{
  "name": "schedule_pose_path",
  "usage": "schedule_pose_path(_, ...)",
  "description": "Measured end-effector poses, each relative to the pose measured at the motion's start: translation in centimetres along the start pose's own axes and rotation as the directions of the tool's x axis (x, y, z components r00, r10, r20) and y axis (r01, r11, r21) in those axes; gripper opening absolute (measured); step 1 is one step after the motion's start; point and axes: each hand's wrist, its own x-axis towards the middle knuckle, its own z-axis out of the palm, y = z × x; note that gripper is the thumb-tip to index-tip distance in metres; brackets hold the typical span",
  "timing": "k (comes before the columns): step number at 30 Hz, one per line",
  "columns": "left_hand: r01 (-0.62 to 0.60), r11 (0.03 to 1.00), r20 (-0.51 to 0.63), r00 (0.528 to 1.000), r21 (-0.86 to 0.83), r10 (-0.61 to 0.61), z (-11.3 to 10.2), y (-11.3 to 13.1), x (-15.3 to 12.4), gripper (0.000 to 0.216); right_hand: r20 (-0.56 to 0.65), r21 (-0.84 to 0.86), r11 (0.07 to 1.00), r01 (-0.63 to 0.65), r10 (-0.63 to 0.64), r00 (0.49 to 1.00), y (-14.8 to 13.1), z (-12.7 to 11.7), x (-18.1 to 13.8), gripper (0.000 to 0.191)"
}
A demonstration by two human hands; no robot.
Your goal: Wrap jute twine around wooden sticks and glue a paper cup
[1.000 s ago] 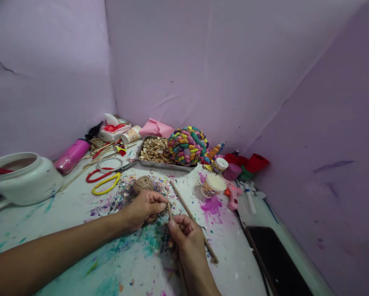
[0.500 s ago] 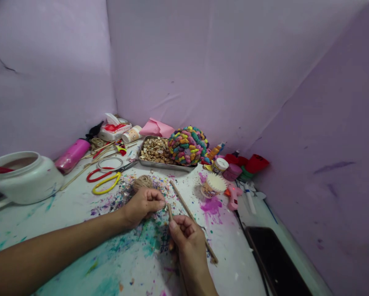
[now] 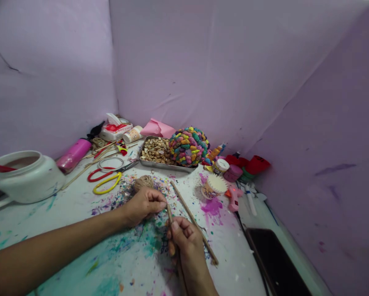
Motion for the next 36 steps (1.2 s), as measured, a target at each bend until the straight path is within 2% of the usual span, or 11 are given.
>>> schedule_pose_path(9, 0.01, 0.996, 0.022, 1.0, -0.089, -0.008, 0.0, -0.7, -0.2, 0.021, 0.128, 0.171, 0.983, -0.071, 0.05, 0.991, 0.2, -0.2, 0.2, 0.033)
schedule_pose_path(13, 0.022, 0.989, -0.035, 0.999, -0.148, -0.027, 0.4, -1.0, -0.4, 0.022, 0.17, 0.208, 0.967, -0.147, 0.112, 0.979, 0.2, -0.1, 0.3, 0.034)
schedule_pose_path(15, 0.018, 0.987, -0.091, 0.995, -0.162, -0.033, 0.7, -1.2, -0.4, 0.022, 0.156, 0.161, 0.976, -0.147, 0.122, 0.98, 0.2, 0.0, 0.3, 0.034)
schedule_pose_path(18, 0.02, 0.987, -0.151, 0.987, -0.161, -0.044, 1.2, -1.4, -0.4, 0.021, 0.038, 0.053, 0.996, -0.073, 0.071, 0.997, 0.1, 0.0, 0.3, 0.036)
schedule_pose_path(20, 0.035, 0.986, -0.146, 0.988, -0.163, -0.059, 1.3, -1.4, -0.4, 0.02, -0.043, -0.03, 0.998, -0.047, 0.046, 0.998, -0.1, 0.0, 0.2, 0.039)
schedule_pose_path(22, 0.059, 0.983, -0.108, 0.991, -0.172, -0.078, 1.3, -1.3, -0.3, 0.019, -0.075, -0.087, 0.995, -0.048, 0.042, 0.996, -0.2, -0.1, 0.3, 0.039)
schedule_pose_path(25, 0.08, 0.98, -0.065, 0.994, -0.181, -0.093, 1.1, -1.1, -0.1, 0.021, -0.061, -0.097, 0.995, -0.037, 0.031, 0.998, -0.1, -0.4, 0.4, 0.037)
schedule_pose_path(36, 0.069, 0.978, -0.067, 0.994, -0.199, -0.084, 1.0, -0.7, 0.0, 0.023, 0.003, -0.011, 1.0, 0.013, -0.013, 1.0, 0.7, -0.8, 0.4, 0.034)
